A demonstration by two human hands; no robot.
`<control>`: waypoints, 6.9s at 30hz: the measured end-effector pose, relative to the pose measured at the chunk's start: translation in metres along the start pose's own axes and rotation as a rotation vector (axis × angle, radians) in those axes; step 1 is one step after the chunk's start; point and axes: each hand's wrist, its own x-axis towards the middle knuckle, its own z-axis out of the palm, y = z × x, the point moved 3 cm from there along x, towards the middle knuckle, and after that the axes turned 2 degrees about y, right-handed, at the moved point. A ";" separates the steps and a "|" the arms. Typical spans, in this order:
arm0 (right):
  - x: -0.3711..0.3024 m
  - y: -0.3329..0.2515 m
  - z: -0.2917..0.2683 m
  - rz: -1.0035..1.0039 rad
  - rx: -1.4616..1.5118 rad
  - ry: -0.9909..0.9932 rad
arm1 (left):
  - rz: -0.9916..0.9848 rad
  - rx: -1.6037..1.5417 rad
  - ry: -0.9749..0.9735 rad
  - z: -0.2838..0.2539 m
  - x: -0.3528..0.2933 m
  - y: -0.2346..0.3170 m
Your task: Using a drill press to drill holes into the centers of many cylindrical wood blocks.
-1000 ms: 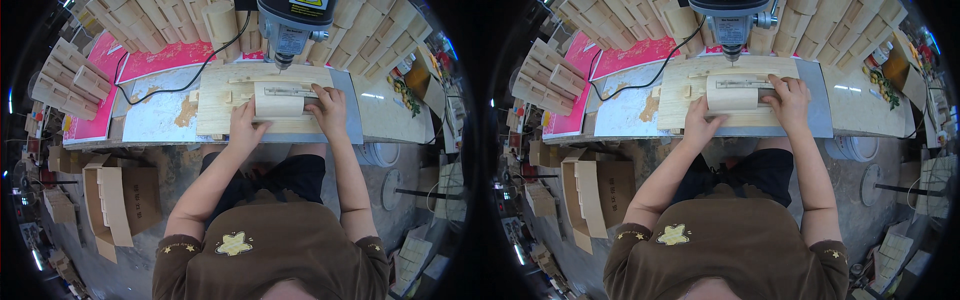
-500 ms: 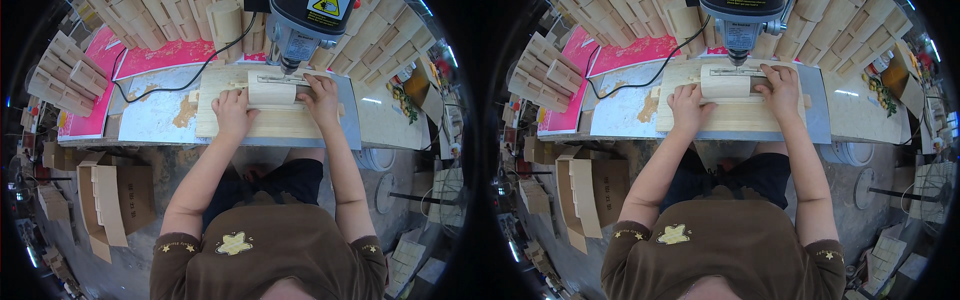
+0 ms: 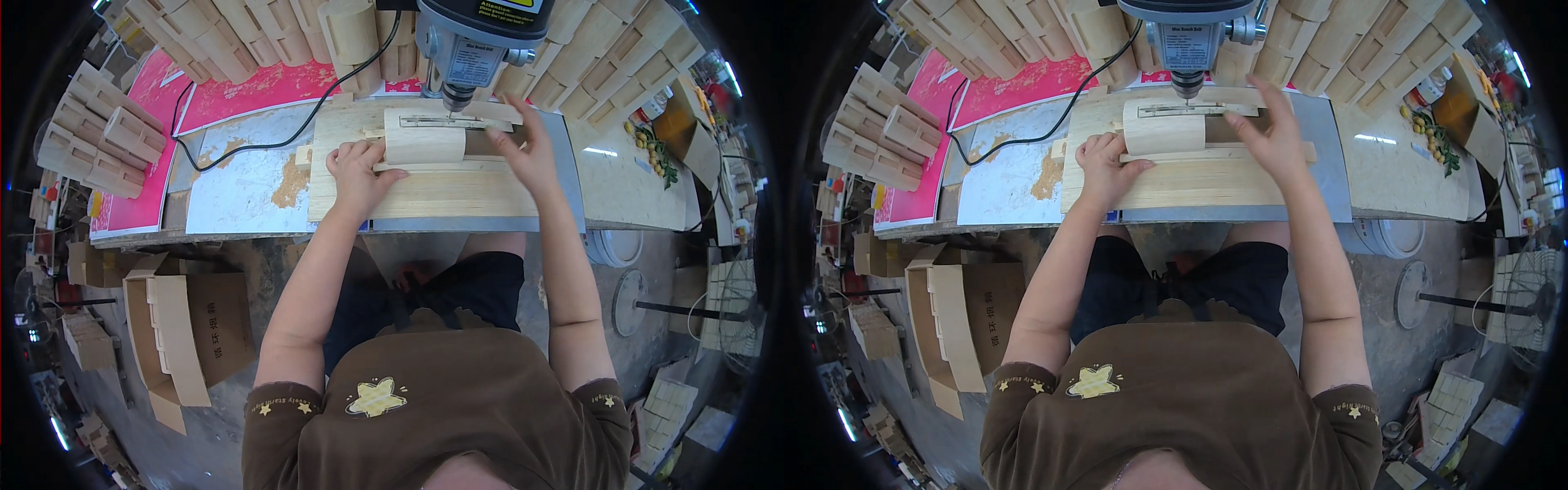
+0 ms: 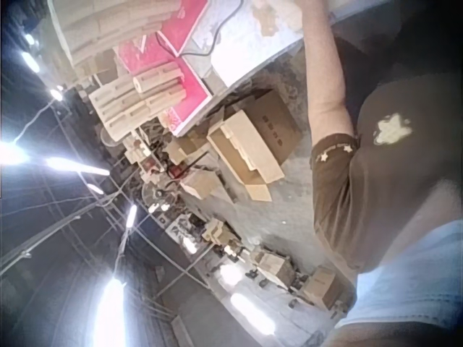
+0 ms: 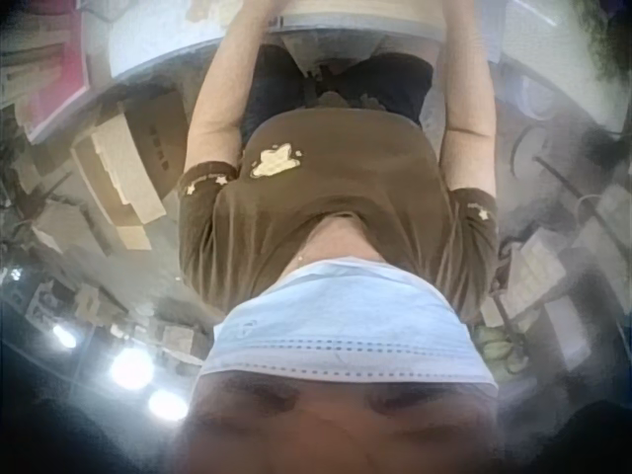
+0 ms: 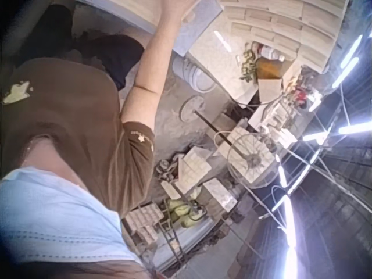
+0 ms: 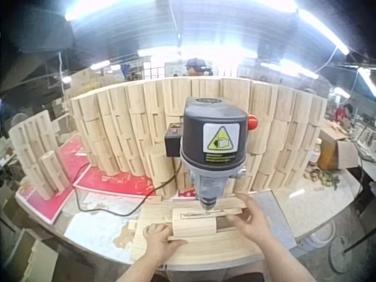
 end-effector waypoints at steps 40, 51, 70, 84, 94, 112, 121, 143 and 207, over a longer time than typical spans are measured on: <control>-0.007 -0.054 -0.015 -0.314 -0.120 0.307 | 0.056 0.064 0.022 0.000 0.000 -0.004; 0.188 -0.055 -0.060 -0.157 -0.331 0.277 | 0.053 -0.020 -0.034 0.025 0.010 0.035; 0.013 -0.072 -0.031 -0.207 0.214 0.422 | 0.088 0.028 -0.004 0.023 0.009 0.030; -0.007 -0.038 -0.007 -0.315 0.149 0.357 | 0.005 0.010 -0.076 0.022 0.008 0.030; 0.166 -0.058 -0.058 -0.015 -0.176 0.312 | -0.100 -0.091 -0.072 0.024 0.013 0.038; -0.036 0.007 -0.036 0.365 0.157 -0.524 | 0.072 -0.340 0.072 -0.060 -0.007 -0.012; -0.061 -0.013 -0.024 0.290 0.173 -0.468 | -0.436 -0.146 0.180 -0.219 -0.051 -0.117; -0.079 0.004 -0.024 0.463 0.317 -0.282 | -0.670 -0.222 0.585 -0.231 -0.073 -0.182; -0.071 -0.017 -0.022 0.610 0.367 -0.289 | -0.151 -0.696 0.007 -0.029 0.199 -0.066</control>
